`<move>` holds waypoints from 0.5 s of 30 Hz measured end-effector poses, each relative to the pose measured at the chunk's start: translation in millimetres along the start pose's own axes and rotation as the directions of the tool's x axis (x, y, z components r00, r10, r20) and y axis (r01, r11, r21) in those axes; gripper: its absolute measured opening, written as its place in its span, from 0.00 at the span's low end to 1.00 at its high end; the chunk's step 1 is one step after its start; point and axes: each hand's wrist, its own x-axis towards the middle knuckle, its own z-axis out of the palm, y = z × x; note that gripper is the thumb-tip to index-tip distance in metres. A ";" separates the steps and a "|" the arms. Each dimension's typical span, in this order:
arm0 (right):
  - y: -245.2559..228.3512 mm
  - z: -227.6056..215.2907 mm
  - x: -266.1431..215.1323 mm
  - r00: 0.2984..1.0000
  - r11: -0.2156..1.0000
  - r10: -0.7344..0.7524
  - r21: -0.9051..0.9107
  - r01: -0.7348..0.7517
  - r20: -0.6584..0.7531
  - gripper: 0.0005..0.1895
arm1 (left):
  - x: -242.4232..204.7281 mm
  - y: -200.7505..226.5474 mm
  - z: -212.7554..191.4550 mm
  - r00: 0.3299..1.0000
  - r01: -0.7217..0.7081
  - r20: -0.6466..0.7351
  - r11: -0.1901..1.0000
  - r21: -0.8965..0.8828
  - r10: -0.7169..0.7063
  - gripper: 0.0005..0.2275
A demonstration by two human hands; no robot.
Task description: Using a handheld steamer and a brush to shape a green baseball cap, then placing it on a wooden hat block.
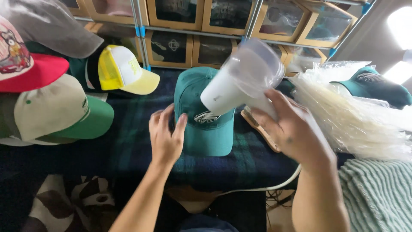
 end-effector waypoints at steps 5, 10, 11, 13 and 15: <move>53.9 106.2 -75.6 0.843 0.989 0.148 0.104 -0.109 -0.517 0.15 | 104.7 29.7 30.2 0.845 -0.534 0.088 0.840 0.094 0.527 0.23; 14.0 53.7 -27.1 0.845 0.967 0.183 0.249 -0.061 -0.502 0.10 | 180.2 24.0 54.2 0.852 -0.195 0.503 0.980 0.046 0.146 0.22; 4.2 39.9 -15.7 0.867 0.969 0.148 0.247 -0.030 -0.476 0.10 | 180.6 19.1 53.6 0.851 -0.118 0.516 0.993 0.004 0.100 0.22; 12.2 16.0 3.5 0.899 0.939 0.243 0.320 -0.124 -0.363 0.16 | 175.1 21.8 54.5 0.846 -0.127 0.503 0.983 -0.133 0.178 0.20; 30.5 3.3 20.3 0.911 0.900 0.323 0.382 -0.212 -0.255 0.22 | 175.7 15.3 53.0 0.841 -0.149 0.472 0.952 -0.266 0.264 0.18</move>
